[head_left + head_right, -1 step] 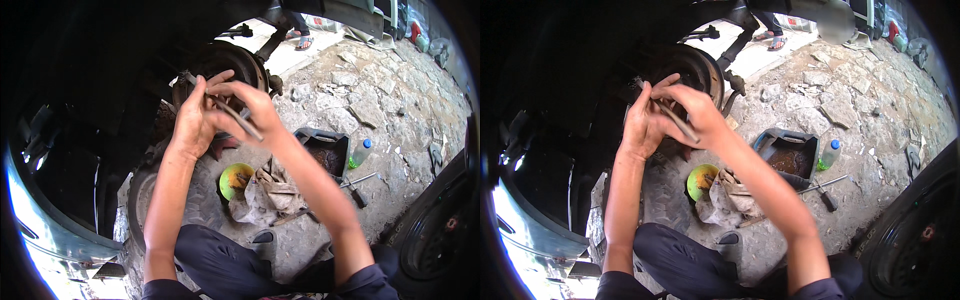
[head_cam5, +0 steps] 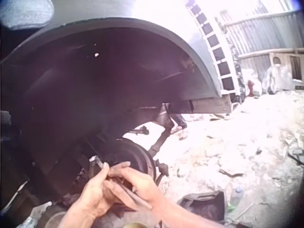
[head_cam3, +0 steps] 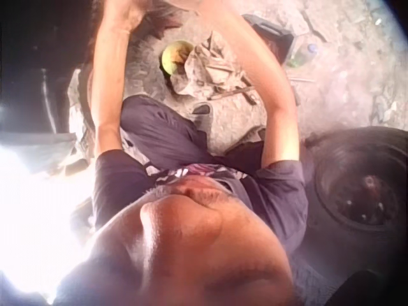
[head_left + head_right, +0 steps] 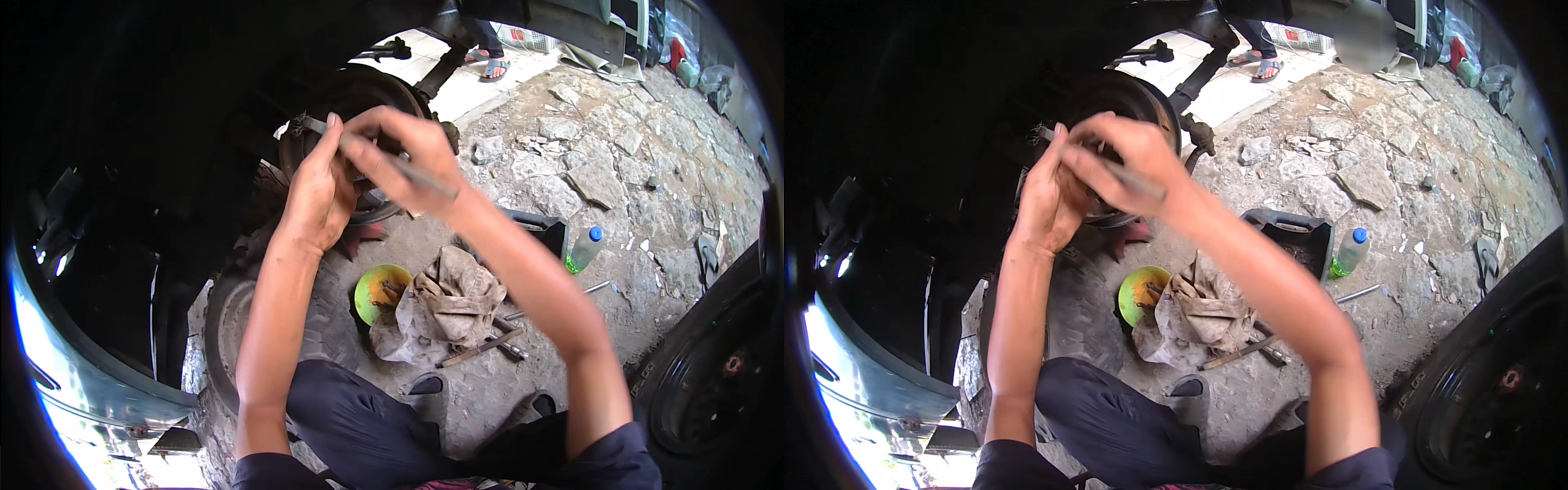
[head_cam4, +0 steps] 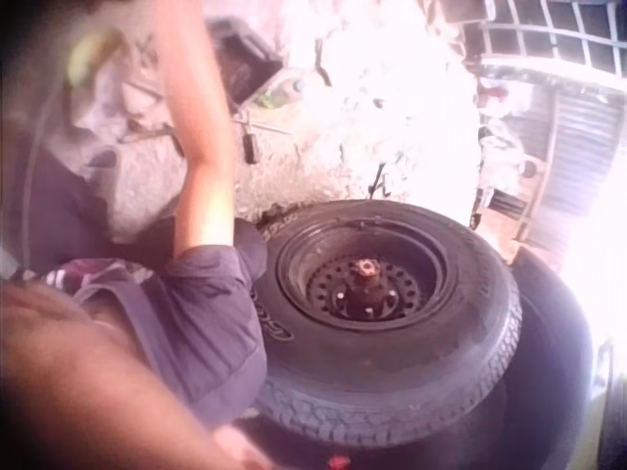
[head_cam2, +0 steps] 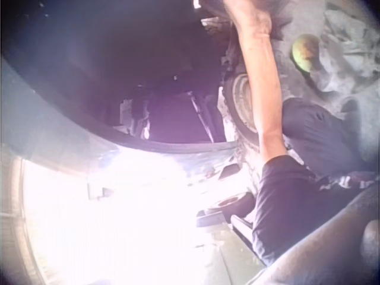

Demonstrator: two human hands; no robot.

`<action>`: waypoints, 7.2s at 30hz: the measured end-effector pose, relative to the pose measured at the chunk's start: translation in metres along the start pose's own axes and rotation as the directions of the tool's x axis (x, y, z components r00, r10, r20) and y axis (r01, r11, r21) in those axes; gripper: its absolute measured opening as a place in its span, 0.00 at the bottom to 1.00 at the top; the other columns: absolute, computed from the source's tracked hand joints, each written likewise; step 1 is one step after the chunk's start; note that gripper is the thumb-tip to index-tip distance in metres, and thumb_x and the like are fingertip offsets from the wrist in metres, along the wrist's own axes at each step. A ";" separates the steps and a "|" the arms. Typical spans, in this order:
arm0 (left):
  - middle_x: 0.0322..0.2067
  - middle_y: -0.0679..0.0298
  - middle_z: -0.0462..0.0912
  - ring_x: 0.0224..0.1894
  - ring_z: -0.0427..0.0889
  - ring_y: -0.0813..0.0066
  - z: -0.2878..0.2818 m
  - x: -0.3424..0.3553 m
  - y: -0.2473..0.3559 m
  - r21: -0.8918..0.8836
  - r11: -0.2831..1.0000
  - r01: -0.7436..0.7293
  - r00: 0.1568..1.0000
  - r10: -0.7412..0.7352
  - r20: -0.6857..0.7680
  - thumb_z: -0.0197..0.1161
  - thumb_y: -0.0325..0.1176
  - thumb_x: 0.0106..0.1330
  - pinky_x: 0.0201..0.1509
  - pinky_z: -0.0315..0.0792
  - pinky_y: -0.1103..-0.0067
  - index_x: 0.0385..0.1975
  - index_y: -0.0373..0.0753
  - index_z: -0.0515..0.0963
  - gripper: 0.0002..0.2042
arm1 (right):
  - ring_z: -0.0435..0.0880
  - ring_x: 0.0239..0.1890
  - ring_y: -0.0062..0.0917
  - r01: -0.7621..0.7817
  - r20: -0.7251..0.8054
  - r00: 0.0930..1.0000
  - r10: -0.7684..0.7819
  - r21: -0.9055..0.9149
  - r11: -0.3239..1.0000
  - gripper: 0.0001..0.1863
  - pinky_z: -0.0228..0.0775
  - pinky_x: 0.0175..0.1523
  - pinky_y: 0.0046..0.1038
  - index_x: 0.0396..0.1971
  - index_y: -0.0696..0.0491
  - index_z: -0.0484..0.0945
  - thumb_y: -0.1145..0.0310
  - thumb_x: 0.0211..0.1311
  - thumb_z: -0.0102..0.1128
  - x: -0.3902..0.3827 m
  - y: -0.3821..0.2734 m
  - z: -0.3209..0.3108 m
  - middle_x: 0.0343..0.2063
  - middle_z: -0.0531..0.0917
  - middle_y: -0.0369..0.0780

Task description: The person cleans and works on a drum brake assembly under a vehicle, using a cloth to wipe components and a small brush to scrub parts, then applies a substance from a tube.

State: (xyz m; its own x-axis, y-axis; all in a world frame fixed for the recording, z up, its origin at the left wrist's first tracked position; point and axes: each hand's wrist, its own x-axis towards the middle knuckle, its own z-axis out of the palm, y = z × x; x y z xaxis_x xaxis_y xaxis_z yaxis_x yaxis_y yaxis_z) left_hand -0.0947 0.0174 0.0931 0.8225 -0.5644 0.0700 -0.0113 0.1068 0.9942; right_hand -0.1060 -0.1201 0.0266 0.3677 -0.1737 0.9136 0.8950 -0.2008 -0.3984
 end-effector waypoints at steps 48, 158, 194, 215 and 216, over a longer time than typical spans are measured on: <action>0.47 0.48 0.83 0.53 0.81 0.50 -0.045 0.050 -0.111 0.916 0.247 -0.315 0.817 0.561 0.130 0.62 0.44 0.72 0.60 0.72 0.66 0.51 0.30 0.80 0.21 | 0.80 0.50 0.52 -0.103 0.136 0.969 0.205 -0.532 0.841 0.33 0.76 0.55 0.43 0.65 0.64 0.64 0.79 0.59 0.61 -0.140 0.038 -0.034 0.50 0.76 0.58; 0.48 0.51 0.83 0.54 0.81 0.52 -0.043 0.051 -0.109 0.892 0.272 -0.361 0.819 0.550 0.164 0.64 0.39 0.70 0.61 0.72 0.66 0.54 0.37 0.79 0.17 | 0.81 0.46 0.37 0.118 0.247 0.961 0.122 -0.769 0.629 0.25 0.68 0.53 0.38 0.57 0.65 0.76 0.66 0.62 0.55 -0.136 0.029 -0.030 0.42 0.81 0.46; 0.48 0.50 0.83 0.53 0.81 0.52 -0.039 0.049 -0.107 0.896 0.268 -0.354 0.825 0.541 0.164 0.65 0.39 0.69 0.60 0.72 0.66 0.54 0.37 0.79 0.17 | 0.78 0.48 0.40 0.120 0.173 0.984 0.053 -0.843 0.525 0.28 0.69 0.54 0.37 0.59 0.67 0.73 0.67 0.61 0.54 -0.133 0.042 -0.029 0.44 0.80 0.50; 0.47 0.51 0.83 0.52 0.82 0.53 -0.040 0.052 -0.110 0.898 0.250 -0.361 0.814 0.554 0.173 0.65 0.39 0.69 0.59 0.73 0.66 0.54 0.37 0.79 0.17 | 0.76 0.51 0.40 0.056 0.192 0.969 0.157 -0.785 0.617 0.31 0.66 0.55 0.40 0.63 0.62 0.70 0.66 0.59 0.61 -0.132 0.038 -0.032 0.48 0.78 0.48; 0.47 0.51 0.83 0.52 0.82 0.53 -0.040 0.052 -0.109 0.897 0.257 -0.360 0.817 0.551 0.170 0.65 0.39 0.69 0.59 0.73 0.66 0.54 0.37 0.79 0.17 | 0.76 0.51 0.40 0.063 0.202 0.967 0.153 -0.775 0.628 0.32 0.66 0.55 0.40 0.63 0.62 0.70 0.66 0.59 0.61 -0.138 0.035 -0.028 0.48 0.78 0.48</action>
State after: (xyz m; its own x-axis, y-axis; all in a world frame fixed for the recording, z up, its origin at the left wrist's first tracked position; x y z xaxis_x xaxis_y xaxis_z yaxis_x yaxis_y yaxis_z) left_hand -0.0280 0.0097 -0.0151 0.5693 -0.5410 0.6190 -0.8087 -0.5040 0.3033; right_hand -0.1326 -0.1298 -0.1159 0.5436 -0.0036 0.8394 0.3897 -0.8846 -0.2562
